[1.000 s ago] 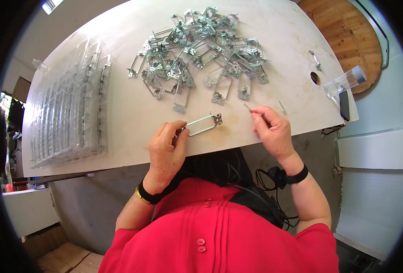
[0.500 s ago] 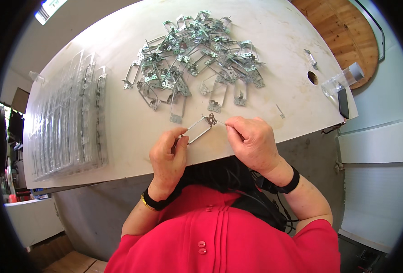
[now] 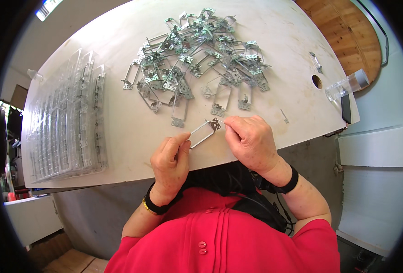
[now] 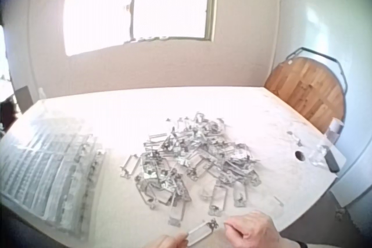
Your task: Assembling small metal bracket components by hand on a workshop table.
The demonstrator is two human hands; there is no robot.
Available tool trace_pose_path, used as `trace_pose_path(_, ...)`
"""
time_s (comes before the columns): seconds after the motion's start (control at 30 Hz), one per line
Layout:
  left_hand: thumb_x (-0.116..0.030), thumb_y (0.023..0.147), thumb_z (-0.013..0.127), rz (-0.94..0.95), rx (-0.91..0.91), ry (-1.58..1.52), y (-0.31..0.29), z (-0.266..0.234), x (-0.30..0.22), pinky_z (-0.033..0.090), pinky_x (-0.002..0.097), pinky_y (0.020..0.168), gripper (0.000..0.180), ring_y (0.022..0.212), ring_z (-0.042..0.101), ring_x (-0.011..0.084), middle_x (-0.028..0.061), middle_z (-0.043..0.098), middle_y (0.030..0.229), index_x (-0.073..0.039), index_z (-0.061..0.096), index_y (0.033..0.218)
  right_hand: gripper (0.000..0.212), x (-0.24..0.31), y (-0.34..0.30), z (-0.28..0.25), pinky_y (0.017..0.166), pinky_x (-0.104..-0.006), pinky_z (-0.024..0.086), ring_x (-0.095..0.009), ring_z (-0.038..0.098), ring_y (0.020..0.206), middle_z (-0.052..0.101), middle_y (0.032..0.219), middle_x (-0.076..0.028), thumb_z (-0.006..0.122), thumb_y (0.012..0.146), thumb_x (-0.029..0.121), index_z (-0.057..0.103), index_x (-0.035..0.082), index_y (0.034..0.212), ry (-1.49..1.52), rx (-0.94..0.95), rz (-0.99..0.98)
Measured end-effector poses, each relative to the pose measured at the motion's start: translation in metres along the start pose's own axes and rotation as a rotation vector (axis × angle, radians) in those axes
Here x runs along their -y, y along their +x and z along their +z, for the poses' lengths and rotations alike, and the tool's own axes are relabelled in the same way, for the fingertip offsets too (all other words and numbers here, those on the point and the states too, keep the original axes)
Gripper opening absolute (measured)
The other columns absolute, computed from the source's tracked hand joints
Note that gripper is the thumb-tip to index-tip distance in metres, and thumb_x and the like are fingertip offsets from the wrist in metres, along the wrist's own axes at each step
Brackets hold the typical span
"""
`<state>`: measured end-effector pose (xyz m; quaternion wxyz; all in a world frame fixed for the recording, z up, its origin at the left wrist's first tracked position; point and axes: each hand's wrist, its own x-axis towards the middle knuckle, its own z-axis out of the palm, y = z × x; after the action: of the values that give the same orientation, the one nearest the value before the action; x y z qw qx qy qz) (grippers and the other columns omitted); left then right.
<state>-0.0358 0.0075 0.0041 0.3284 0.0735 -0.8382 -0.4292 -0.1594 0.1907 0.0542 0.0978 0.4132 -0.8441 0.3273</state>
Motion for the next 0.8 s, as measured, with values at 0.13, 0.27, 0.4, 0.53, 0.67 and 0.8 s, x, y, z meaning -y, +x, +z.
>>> trace_pose_path(0.13,0.006,0.088,0.074,0.016,-0.002,0.014,0.0010,-0.0009,0.0004,0.048,0.0399,0.059,0.022,0.065,0.062,0.0303,0.0114,0.062,0.075,-0.003,0.073,0.108,0.009,0.0053,0.0012,-0.0010,0.066,-0.0398,0.047,-0.031,0.063,0.065,0.067,0.072,-0.010,0.069,0.089,0.001,0.070,0.006,0.095,-0.010,0.031,0.035)
trace_pose_path(0.27,0.008,0.090,0.073,0.013,0.013,-0.002,0.0013,-0.0017,0.0019,0.049,0.0364,0.060,0.020,0.065,0.062,0.0268,0.0121,0.064,0.077,-0.001,0.073,0.108,0.007,0.0067,0.0024,0.0023,0.065,-0.0409,0.047,-0.033,0.062,0.063,0.065,0.070,-0.012,0.069,0.089,0.002,0.069,0.006,0.094,0.090,-0.003,0.146)
trace_pose_path(0.4,0.008,0.092,0.072,0.014,0.036,0.018,0.0000,-0.0031,0.0013,0.049,0.0331,0.060,0.019,0.064,0.061,0.0230,0.0123,0.066,0.079,0.001,0.072,0.109,0.006,0.0032,0.0031,0.0021,0.065,-0.0420,0.048,-0.033,0.061,0.062,0.064,0.069,-0.012,0.069,0.090,0.002,0.070,0.006,0.093,0.062,0.011,0.085)
trace_pose_path(0.53,0.009,0.092,0.072,0.042,0.021,0.012,-0.0012,-0.0016,0.0012,0.048,0.0333,0.060,0.019,0.063,0.060,0.0229,0.0120,0.064,0.078,0.001,0.072,0.109,0.005,0.0056,-0.0012,0.0005,0.064,-0.0415,0.047,-0.033,0.060,0.060,0.064,0.068,-0.011,0.069,0.089,0.002,0.069,0.006,0.091,0.038,0.004,0.102)
trace_pose_path(0.67,0.010,0.086,0.072,0.032,0.013,0.016,-0.0030,-0.0008,0.0005,0.046,0.0403,0.059,0.025,0.065,0.059,0.0305,0.0121,0.060,0.074,-0.001,0.072,0.108,0.005,0.0081,0.0007,-0.0034,0.064,-0.0408,0.045,-0.031,0.060,0.061,0.064,0.068,-0.009,0.069,0.089,0.002,0.068,0.006,0.091,0.020,0.019,0.081)
trace_pose_path(0.8,0.011,0.085,0.072,0.035,0.017,0.027,-0.0004,-0.0002,0.0004,0.046,0.0405,0.059,0.026,0.065,0.059,0.0306,0.0119,0.059,0.074,-0.001,0.072,0.108,0.005,0.0040,0.0037,0.0004,0.065,-0.0407,0.044,-0.030,0.062,0.063,0.065,0.070,-0.009,0.069,0.088,0.003,0.068,0.007,0.091,0.003,0.022,0.055)
